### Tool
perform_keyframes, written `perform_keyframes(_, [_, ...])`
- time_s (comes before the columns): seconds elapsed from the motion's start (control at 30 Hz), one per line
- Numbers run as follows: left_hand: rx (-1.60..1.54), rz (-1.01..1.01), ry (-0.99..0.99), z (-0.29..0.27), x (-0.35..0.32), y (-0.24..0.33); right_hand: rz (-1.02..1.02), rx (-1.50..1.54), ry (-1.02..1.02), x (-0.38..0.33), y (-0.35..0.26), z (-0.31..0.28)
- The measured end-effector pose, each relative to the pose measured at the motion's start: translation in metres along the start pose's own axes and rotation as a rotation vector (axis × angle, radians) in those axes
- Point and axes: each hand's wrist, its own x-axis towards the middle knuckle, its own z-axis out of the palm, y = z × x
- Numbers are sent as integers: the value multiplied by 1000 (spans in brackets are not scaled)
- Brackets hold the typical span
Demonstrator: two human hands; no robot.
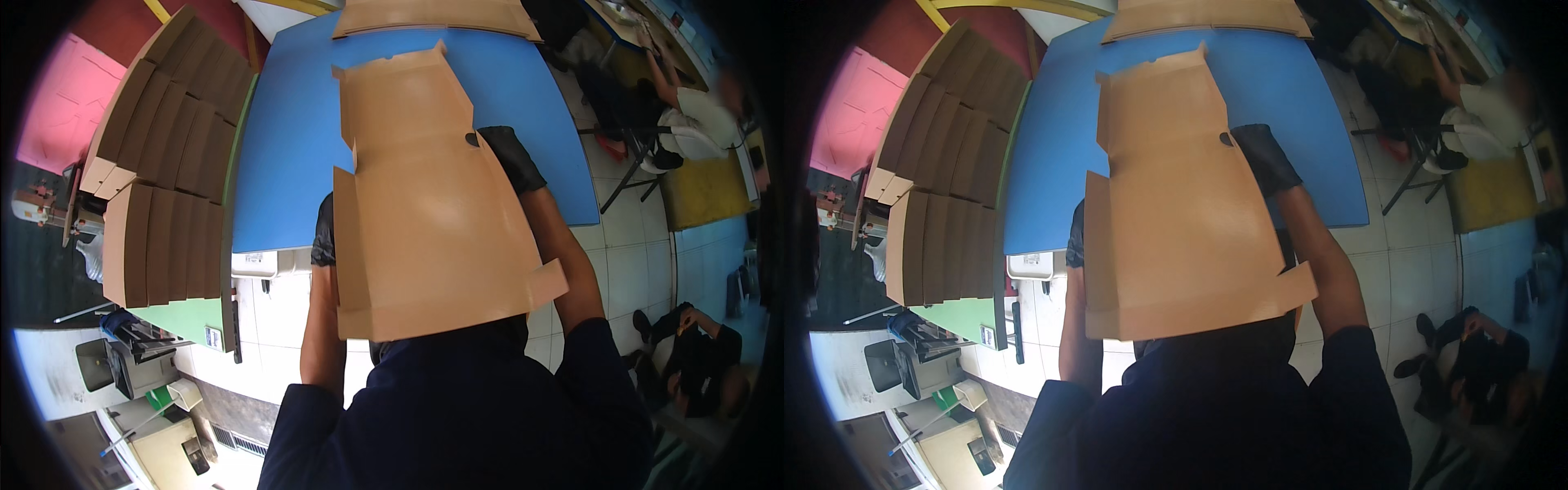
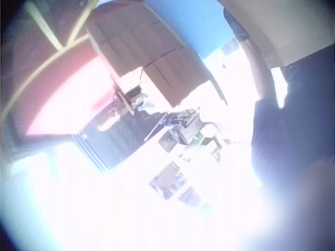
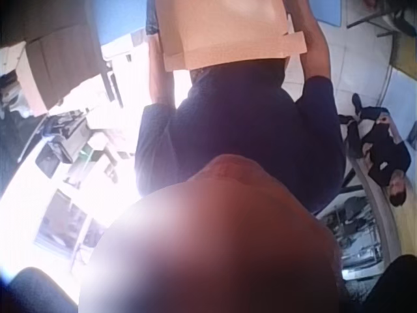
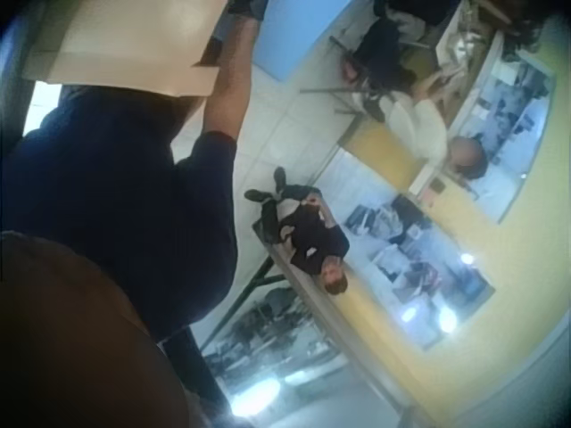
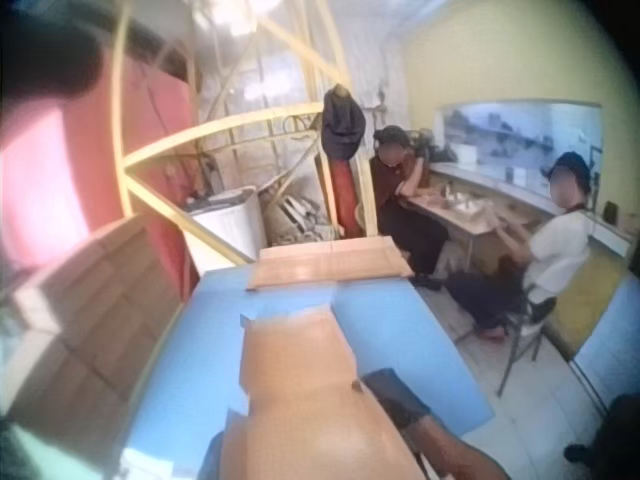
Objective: The person folds flat cardboard pieces into box shapes on a blue table. They repeatedly fold flaps, tuck tabs, and adjust edges to form rectangular boxes, then place finished units aside. The process is repeated for multiple identical cardboard pieces.
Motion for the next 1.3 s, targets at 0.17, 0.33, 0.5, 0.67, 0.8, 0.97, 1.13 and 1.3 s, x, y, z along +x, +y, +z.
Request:
perform_keyframes(0.17, [-328,-270,238,15,-18,14,181,551,56,-27,-6,19])
perform_keyframes(0.33, [-409,-331,271,19,-16,34,264,476,84,-65,-25,39])
perform_keyframes(0.5, [-151,-556,84,12,-32,42,462,566,220,-65,-38,37])
perform_keyframes(0.67, [-333,-384,133,22,-67,44,496,536,228,-63,-39,30])
perform_keyframes(0.8, [-454,-572,270,13,-71,36,-226,-330,-30,-81,-34,30])
perform_keyframes(0.97, [-410,-513,226,8,-73,33,413,378,31,-113,-32,38])
perform_keyframes(1.13, [-294,-670,-96,10,-98,52,541,474,108,-111,-43,25])
perform_keyframes(1.3, [-334,-813,23,6,-102,56,465,40,-76,-117,-61,21])
